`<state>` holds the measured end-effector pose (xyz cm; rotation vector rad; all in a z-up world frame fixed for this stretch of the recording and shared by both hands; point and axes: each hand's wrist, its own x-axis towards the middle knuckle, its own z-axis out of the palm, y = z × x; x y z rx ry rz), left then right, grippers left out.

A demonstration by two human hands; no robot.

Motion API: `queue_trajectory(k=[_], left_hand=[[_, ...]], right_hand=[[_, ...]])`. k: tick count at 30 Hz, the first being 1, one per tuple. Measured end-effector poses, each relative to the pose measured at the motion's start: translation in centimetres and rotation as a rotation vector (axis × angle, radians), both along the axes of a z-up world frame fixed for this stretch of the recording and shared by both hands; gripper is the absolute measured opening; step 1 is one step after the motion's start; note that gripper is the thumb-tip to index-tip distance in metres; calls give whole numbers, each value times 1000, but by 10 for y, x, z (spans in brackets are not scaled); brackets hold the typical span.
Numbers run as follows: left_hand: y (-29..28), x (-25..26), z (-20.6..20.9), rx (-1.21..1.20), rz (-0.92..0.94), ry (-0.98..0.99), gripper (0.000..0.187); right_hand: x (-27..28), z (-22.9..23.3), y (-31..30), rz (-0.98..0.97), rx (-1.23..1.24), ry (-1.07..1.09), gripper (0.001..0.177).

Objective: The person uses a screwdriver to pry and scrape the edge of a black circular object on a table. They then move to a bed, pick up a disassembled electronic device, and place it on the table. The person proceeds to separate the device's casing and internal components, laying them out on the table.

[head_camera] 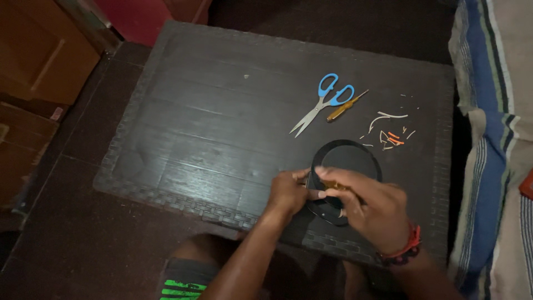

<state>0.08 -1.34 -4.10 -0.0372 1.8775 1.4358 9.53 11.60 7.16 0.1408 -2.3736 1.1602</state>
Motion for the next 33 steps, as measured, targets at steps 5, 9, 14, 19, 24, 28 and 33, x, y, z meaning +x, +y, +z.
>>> queue_trajectory(k=[5, 9, 14, 19, 24, 28, 33], left_hand=[[0, -1, 8, -22, -4, -64, 63], [-2, 0, 12, 71, 19, -104, 60], [0, 1, 12, 118, -10, -14, 61], [0, -1, 17, 83, 35, -137, 65], [0, 0, 23, 22, 6, -99, 65], [1, -1, 20, -8, -7, -46, 64], [0, 0, 13, 27, -34, 11, 64]], right_hand=[[4, -8, -1, -327, 108, -124, 34], [-1, 1, -7, -303, 192, 95, 34], [-4, 17, -2, -85, 140, 82, 36], [1, 12, 3, -167, -2, -68, 33], [1, 0, 7, -331, 107, -59, 27], [2, -2, 3, -391, 247, -56, 38], [-2, 7, 2, -174, 252, 93, 43]])
